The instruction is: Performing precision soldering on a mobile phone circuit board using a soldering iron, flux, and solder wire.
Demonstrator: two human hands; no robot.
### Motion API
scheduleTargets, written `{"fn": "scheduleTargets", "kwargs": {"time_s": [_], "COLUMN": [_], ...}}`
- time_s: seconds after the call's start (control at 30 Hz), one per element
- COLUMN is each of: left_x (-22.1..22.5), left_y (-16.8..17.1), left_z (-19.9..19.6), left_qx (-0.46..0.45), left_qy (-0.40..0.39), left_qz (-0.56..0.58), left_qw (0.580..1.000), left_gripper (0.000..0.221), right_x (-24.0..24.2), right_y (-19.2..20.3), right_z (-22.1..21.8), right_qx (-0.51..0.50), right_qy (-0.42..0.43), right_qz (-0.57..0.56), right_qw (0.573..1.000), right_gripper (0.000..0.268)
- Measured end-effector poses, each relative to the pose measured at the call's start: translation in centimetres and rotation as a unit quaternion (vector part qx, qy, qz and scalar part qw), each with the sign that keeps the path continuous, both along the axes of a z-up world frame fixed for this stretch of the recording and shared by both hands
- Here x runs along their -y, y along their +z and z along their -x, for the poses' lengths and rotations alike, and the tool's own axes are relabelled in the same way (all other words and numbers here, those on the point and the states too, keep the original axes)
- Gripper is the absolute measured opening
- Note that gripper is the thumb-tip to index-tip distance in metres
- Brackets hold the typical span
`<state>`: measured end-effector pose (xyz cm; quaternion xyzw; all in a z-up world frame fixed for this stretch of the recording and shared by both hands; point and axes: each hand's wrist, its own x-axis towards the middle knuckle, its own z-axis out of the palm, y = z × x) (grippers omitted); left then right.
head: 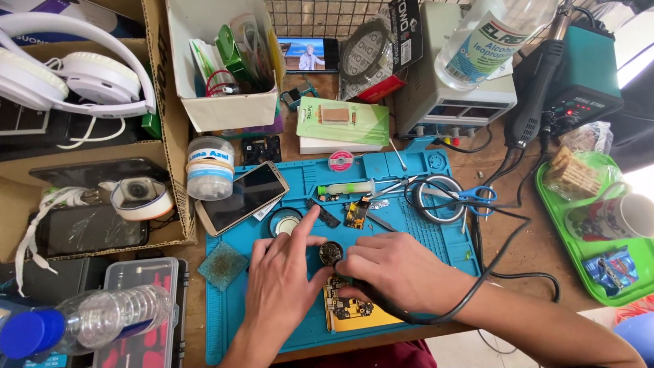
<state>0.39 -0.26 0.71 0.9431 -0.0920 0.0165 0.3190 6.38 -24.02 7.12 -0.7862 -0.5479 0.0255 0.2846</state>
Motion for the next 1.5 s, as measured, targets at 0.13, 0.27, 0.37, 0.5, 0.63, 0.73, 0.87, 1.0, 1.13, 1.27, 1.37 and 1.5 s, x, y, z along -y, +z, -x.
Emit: {"fn": "scheduleTargets", "kwargs": {"time_s": [0.13,0.27,0.37,0.5,0.63,0.73,0.87,1.0,1.13,1.27,1.37,1.5], "left_x": [0.1,0.1,0.0,0.1,-0.2,-0.2,0.0,0.0,0.1,0.0,-0.1,-0.1], "left_y": [0.6,0.6,0.6,0.6,0.8,0.8,0.7,0.7,0.1,-0.2,-0.3,0.0], "left_z": [0.0,-0.1,-0.1,0.1,0.0,0.4,0.5,0.4,0.5,0.6,0.8,0.6], "left_qx": [0.024,-0.008,-0.015,0.005,0.002,0.033,0.05,0.037,0.045,0.046,0.05,0.051], "left_qy": [-0.001,0.005,0.007,0.003,-0.005,-0.023,-0.012,-0.006,-0.001,-0.008,-0.013,-0.018], "left_qz": [0.008,-0.004,-0.007,-0.007,0.001,0.006,-0.013,-0.012,-0.018,-0.018,-0.018,-0.023], "left_qw": [1.0,1.0,1.0,1.0,1.0,0.999,0.999,0.999,0.999,0.999,0.999,0.998], "left_gripper": [0.092,0.098,0.11,0.112,0.114,0.102,0.111,0.12,0.119,0.114,0.113,0.112], "right_x": [-1.3,-0.8,0.7,2.3,0.8,-0.5,-0.7,0.8,1.7,0.8,0.2,0.8], "right_y": [-0.7,-0.9,-1.1,-0.4,0.8,1.3,-1.1,-1.5,-0.7,0.2,-0.3,-0.2], "right_z": [-1.8,-4.4,-5.0,-3.7,-1.9,-2.1,-4.5,-5.1,-3.0,-1.7,-2.1,-3.6], "right_qx": [-0.004,-0.044,-0.05,-0.052,0.006,-0.028,-0.053,-0.055,-0.077,-0.028,-0.029,-0.031], "right_qy": [0.011,-0.047,-0.082,-0.06,-0.009,0.002,-0.053,-0.117,-0.107,-0.04,-0.042,-0.078], "right_qz": [-0.001,-0.008,0.022,0.03,0.064,0.056,0.033,0.057,0.051,0.052,0.042,0.056], "right_qw": [1.0,0.998,0.995,0.996,0.998,0.998,0.997,0.99,0.99,0.997,0.998,0.995], "right_gripper": [0.033,0.029,0.032,0.029,0.032,0.027,0.031,0.033,0.036,0.032,0.033,0.038]}}
